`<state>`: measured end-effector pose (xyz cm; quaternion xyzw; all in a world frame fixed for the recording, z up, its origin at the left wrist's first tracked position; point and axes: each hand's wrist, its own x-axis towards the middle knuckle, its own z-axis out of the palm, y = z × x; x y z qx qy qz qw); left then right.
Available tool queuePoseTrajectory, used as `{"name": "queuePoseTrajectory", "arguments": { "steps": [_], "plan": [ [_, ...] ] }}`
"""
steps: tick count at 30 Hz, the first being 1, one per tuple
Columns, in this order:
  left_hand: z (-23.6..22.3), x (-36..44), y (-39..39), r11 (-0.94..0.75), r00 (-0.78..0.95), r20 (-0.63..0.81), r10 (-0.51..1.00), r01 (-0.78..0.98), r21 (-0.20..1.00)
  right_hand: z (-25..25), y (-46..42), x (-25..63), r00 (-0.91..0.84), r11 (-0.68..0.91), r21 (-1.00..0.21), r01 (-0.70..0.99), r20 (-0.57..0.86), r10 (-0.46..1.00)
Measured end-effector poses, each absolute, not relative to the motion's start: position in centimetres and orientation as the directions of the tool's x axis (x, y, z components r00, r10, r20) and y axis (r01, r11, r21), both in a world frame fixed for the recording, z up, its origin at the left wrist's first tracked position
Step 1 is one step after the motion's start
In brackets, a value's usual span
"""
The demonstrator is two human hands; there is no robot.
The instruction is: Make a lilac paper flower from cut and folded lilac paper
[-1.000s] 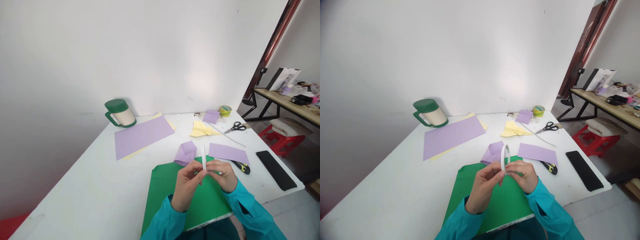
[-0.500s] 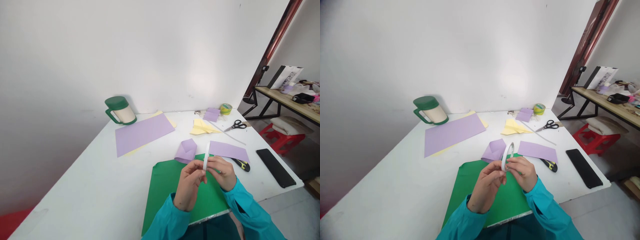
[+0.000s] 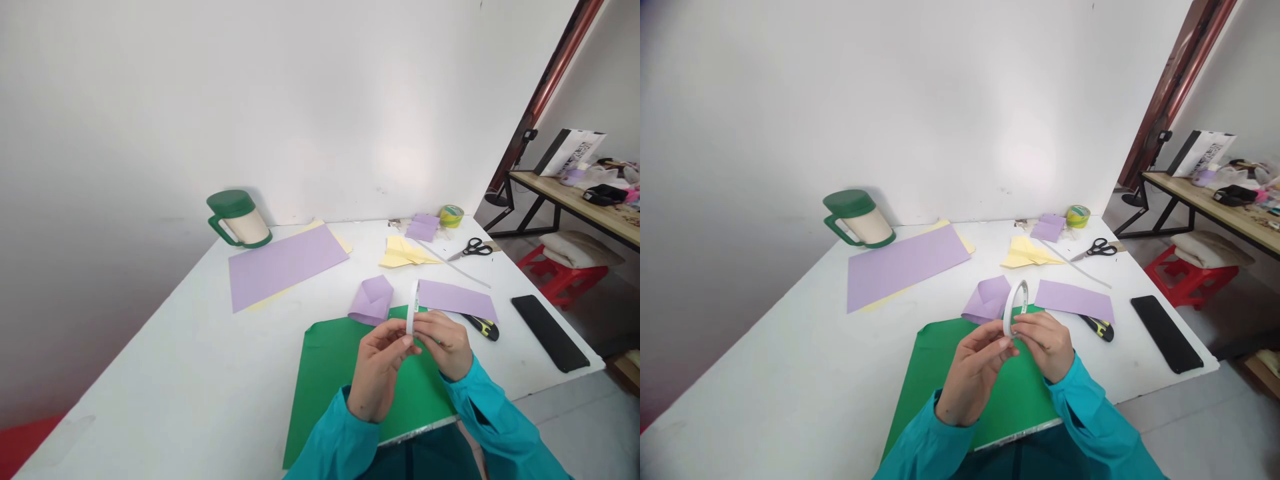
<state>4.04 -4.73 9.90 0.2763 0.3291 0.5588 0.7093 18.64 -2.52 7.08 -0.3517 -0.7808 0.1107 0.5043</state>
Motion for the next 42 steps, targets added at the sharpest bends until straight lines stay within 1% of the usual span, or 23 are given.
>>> {"name": "queuePoseTrajectory", "arguments": {
  "steps": [7,10,13,18,23,30,34,37,40,42],
  "plan": [
    [9.7,4.2,-4.5,0.213,0.115,-0.181,0.977,-0.629,0.748,6.8,-2.3,18.6,-0.245,0.743,-0.48,0.466,0.737,0.63],
    [9.5,4.2,-4.4,0.2,0.098,-0.179,0.979,-0.637,0.744,6.8,-2.3,18.5,-0.248,0.743,-0.491,0.455,0.731,0.635],
    [9.3,4.1,-4.5,0.208,0.12,-0.172,0.978,-0.648,0.732,6.7,-2.3,18.4,-0.243,0.737,-0.508,0.446,0.724,0.646],
    [9.0,3.9,-4.6,0.203,0.12,-0.164,0.979,-0.601,0.773,6.4,-2.3,18.5,-0.255,0.715,-0.553,0.428,0.685,0.682],
    [8.8,3.9,-4.4,0.197,0.117,-0.159,0.98,-0.6,0.775,6.3,-2.1,18.4,-0.266,0.72,-0.553,0.418,0.684,0.68],
    [9.4,4.0,-4.1,0.2,0.098,-0.18,0.979,-0.633,0.748,6.1,-1.3,18.0,-0.267,0.752,-0.488,0.442,0.729,0.63],
    [9.2,4.0,-4.0,0.18,0.046,-0.199,0.979,-0.657,0.732,6.0,-1.1,17.6,-0.273,0.776,-0.45,0.442,0.757,0.594],
    [8.8,3.9,-4.0,0.159,0.004,-0.204,0.979,-0.643,0.749,5.9,-1.1,17.4,-0.286,0.777,-0.461,0.428,0.747,0.6],
    [8.6,3.5,-3.8,0.106,-0.003,-0.134,0.991,-0.59,0.8,6.0,-0.7,17.3,-0.3,0.774,-0.487,0.406,0.729,0.616],
    [8.9,3.1,-3.2,0.011,-0.004,-0.015,1.0,-0.52,0.854,6.5,-0.2,17.2,-0.308,0.782,-0.49,0.386,0.73,0.61]
  ]
}}
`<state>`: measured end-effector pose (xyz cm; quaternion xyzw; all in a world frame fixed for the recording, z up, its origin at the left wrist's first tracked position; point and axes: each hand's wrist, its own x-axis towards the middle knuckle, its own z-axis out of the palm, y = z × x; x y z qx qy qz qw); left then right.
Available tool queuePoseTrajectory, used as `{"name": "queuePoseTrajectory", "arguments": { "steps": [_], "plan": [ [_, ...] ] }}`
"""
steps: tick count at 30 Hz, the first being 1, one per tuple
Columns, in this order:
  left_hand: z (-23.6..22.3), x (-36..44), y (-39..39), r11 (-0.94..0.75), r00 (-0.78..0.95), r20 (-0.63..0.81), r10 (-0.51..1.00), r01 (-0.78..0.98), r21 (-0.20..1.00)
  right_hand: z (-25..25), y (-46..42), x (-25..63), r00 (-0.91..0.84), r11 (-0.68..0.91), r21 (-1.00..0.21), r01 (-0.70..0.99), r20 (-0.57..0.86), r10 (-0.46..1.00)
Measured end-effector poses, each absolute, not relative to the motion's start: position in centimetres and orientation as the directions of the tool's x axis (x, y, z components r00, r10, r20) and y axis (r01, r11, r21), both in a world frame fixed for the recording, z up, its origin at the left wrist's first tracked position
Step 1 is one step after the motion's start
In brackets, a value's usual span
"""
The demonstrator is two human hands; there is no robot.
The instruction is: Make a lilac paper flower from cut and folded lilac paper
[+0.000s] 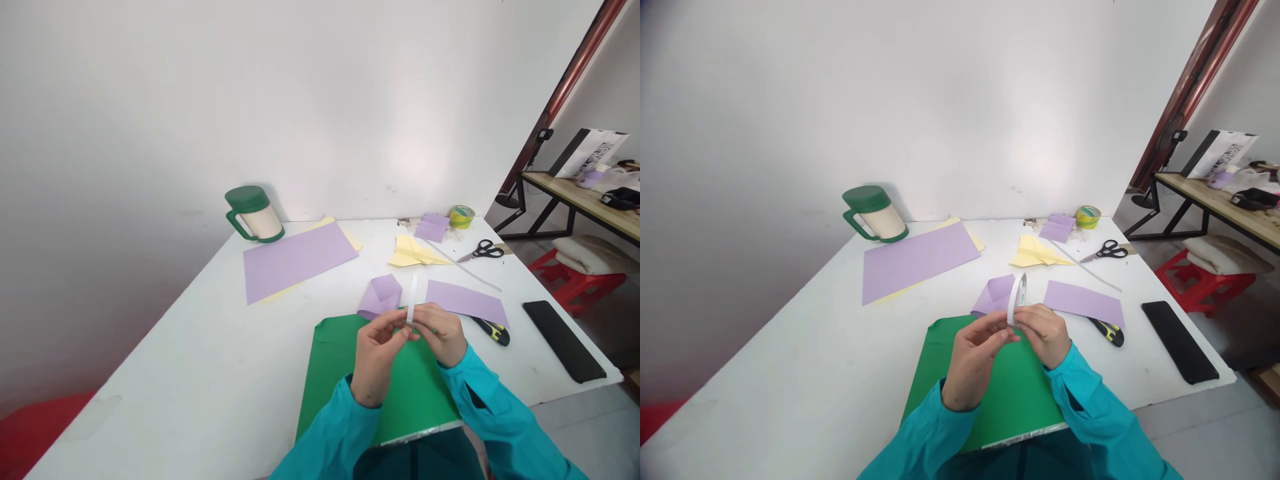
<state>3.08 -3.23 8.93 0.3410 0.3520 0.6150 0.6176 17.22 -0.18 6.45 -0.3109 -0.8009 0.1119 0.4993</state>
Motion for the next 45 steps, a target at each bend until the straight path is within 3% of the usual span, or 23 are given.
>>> {"name": "queuePoseTrajectory", "arguments": {
  "steps": [3,7,15,19,24,31,37,40,45],
  "plan": [
    [10.1,2.3,-1.7,-0.197,-0.001,0.214,0.977,-0.396,0.897,8.1,1.3,17.0,-0.324,0.822,-0.453,0.346,0.764,0.558],
    [12.2,1.3,1.0,-0.475,0.002,0.493,0.87,-0.268,0.838,11.1,3.6,16.2,-0.342,0.875,-0.369,0.312,0.816,0.466],
    [13.8,0.1,4.2,-0.74,-0.019,0.745,0.667,0.101,0.665,14.4,5.9,14.7,-0.334,0.882,-0.316,0.35,0.838,0.432],
    [13.9,-0.2,4.9,-0.763,0.009,0.776,0.63,0.189,0.617,14.8,6.2,14.8,-0.358,0.867,-0.317,0.386,0.814,0.457],
    [13.5,-0.3,5.3,-0.699,-0.023,0.728,0.686,0.26,0.667,14.4,6.9,15.2,-0.404,0.837,-0.329,0.438,0.76,0.51],
    [13.5,-0.6,5.6,-0.579,0.023,0.583,0.812,0.155,0.8,14.2,7.0,15.2,-0.448,0.839,-0.283,0.464,0.743,0.498],
    [13.5,-0.8,5.9,-0.573,0.071,0.57,0.819,0.166,0.802,14.0,7.1,15.1,-0.441,0.818,-0.275,0.505,0.733,0.518],
    [13.3,-1.0,6.0,-0.577,0.05,0.591,0.805,0.298,0.761,13.9,7.2,15.2,-0.44,0.806,-0.274,0.524,0.724,0.532],
    [12.5,-1.3,6.4,-0.698,0.13,0.761,0.636,0.517,0.495,13.6,7.5,15.4,-0.468,0.794,-0.246,0.556,0.697,0.543]
  ]
}}
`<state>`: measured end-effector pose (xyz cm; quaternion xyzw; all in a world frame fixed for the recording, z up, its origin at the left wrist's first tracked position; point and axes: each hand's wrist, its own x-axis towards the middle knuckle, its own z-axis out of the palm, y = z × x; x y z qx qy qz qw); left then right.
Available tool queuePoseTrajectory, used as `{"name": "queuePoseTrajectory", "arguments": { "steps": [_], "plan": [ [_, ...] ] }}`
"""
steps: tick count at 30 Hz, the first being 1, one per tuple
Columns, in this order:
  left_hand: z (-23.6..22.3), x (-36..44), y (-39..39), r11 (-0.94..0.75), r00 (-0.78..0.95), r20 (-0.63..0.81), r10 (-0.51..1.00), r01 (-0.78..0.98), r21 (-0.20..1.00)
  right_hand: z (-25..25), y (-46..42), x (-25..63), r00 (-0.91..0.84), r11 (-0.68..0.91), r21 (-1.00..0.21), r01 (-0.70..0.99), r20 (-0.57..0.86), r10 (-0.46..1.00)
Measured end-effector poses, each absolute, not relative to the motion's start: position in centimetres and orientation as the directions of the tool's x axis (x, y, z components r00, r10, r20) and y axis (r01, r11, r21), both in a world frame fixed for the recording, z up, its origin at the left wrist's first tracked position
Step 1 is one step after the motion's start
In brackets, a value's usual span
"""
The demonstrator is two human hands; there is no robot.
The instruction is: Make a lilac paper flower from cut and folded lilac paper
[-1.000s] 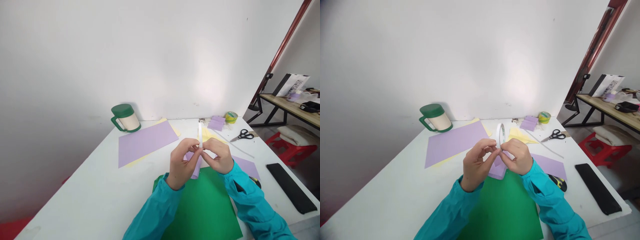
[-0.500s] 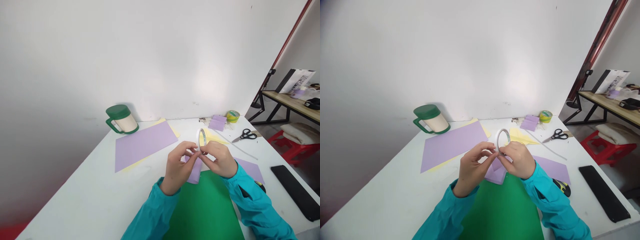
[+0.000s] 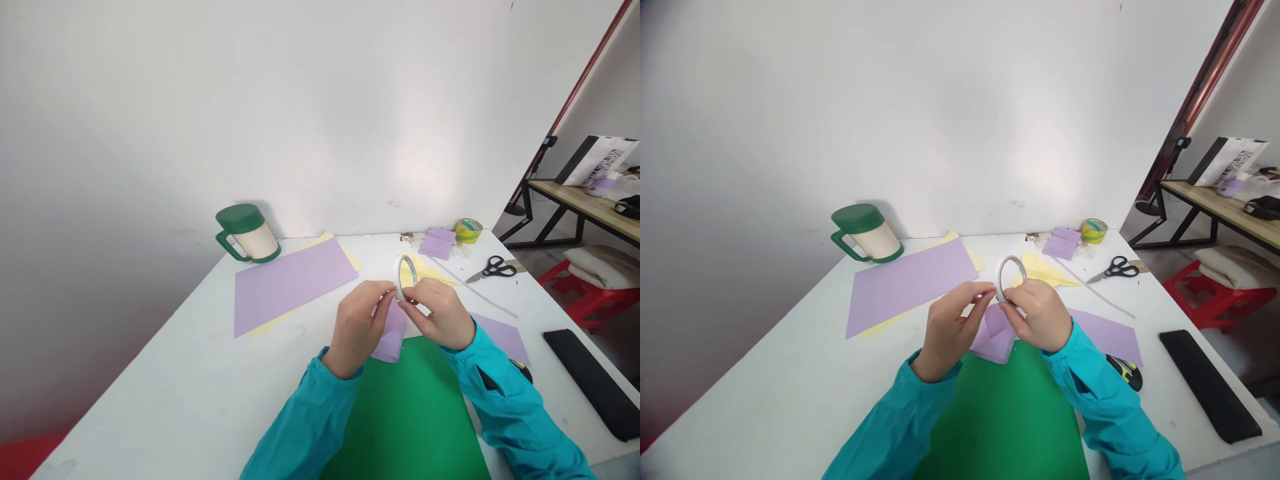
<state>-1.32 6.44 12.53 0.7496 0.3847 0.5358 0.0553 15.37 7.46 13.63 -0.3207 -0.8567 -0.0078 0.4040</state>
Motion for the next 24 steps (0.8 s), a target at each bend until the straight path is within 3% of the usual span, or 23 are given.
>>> {"name": "queuePoseTrajectory", "arguments": {
  "steps": [5,9,16,20,24],
  "plan": [
    [12.5,-1.3,6.6,-0.699,0.212,0.777,0.593,0.614,0.366,13.6,7.4,15.2,-0.487,0.793,-0.225,0.566,0.684,0.543],
    [12.6,-1.2,6.8,-0.669,0.237,0.751,0.617,0.66,0.341,13.5,7.2,15.0,-0.484,0.788,-0.24,0.567,0.677,0.554],
    [13.0,-1.1,6.5,-0.688,0.278,0.679,0.68,0.563,0.458,13.5,7.4,15.2,-0.428,0.757,-0.258,0.6,0.696,0.577],
    [13.6,-1.4,6.1,-0.667,0.219,0.649,0.729,0.442,0.6,13.9,7.2,15.4,-0.417,0.75,-0.335,0.57,0.668,0.616],
    [13.7,-1.7,6.1,-0.686,0.166,0.681,0.714,0.364,0.631,14.0,7.1,15.3,-0.397,0.74,-0.393,0.547,0.656,0.642]
  ]
}}
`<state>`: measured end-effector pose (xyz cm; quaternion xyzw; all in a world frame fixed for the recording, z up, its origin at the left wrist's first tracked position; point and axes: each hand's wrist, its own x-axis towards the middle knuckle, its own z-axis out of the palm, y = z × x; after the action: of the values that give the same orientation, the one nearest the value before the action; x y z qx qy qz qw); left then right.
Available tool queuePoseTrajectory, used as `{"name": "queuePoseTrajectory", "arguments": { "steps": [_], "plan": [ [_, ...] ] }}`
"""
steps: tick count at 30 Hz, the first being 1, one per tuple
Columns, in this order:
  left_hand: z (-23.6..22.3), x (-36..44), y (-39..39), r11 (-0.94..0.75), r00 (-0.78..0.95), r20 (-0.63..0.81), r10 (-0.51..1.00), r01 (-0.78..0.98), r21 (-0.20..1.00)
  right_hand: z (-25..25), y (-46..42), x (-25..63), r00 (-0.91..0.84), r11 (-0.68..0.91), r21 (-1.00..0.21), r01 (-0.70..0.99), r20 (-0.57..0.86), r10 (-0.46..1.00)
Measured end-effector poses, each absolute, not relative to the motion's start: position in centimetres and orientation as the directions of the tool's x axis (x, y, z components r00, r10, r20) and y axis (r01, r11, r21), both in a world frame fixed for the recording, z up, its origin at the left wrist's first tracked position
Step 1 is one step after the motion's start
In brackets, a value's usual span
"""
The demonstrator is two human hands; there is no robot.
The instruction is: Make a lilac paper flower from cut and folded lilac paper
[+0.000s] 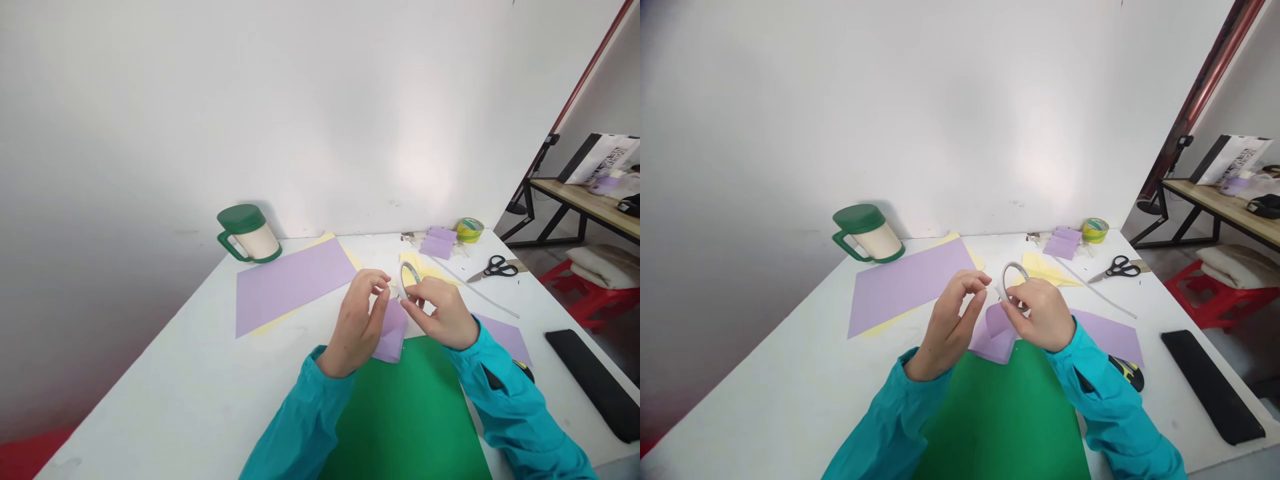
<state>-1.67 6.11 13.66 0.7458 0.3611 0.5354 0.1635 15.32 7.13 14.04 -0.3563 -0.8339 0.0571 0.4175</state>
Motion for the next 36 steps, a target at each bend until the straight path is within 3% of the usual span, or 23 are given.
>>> {"name": "queuePoseTrajectory", "arguments": {
  "steps": [10,14,20,25,31,36],
  "plan": [
    [13.5,-1.5,6.3,-0.708,0.196,0.695,0.692,0.372,0.6,14.0,7.2,15.3,-0.395,0.735,-0.435,0.52,0.64,0.659],
    [13.8,-1.6,6.3,-0.672,0.185,0.65,0.737,0.309,0.673,13.9,7.1,15.2,-0.315,0.678,-0.55,0.488,0.614,0.724],
    [13.8,-1.8,6.4,-0.553,0.16,0.53,0.833,0.217,0.804,14.1,6.8,15.1,-0.253,0.529,-0.758,0.38,0.465,0.848],
    [14.0,-2.1,6.4,-0.371,0.184,0.347,0.92,0.117,0.921,14.5,6.9,15.1,-0.308,0.319,-0.912,0.259,0.235,0.922],
    [14.2,-2.2,6.4,-0.285,0.208,0.268,0.941,0.058,0.957,14.8,7.3,15.4,-0.408,0.143,-0.974,0.177,0.06,0.911],
    [14.3,-2.2,6.3,-0.25,0.2,0.234,0.951,0.061,0.966,14.8,7.4,15.4,-0.392,0.045,-0.987,0.154,-0.019,0.92]
  ]
}}
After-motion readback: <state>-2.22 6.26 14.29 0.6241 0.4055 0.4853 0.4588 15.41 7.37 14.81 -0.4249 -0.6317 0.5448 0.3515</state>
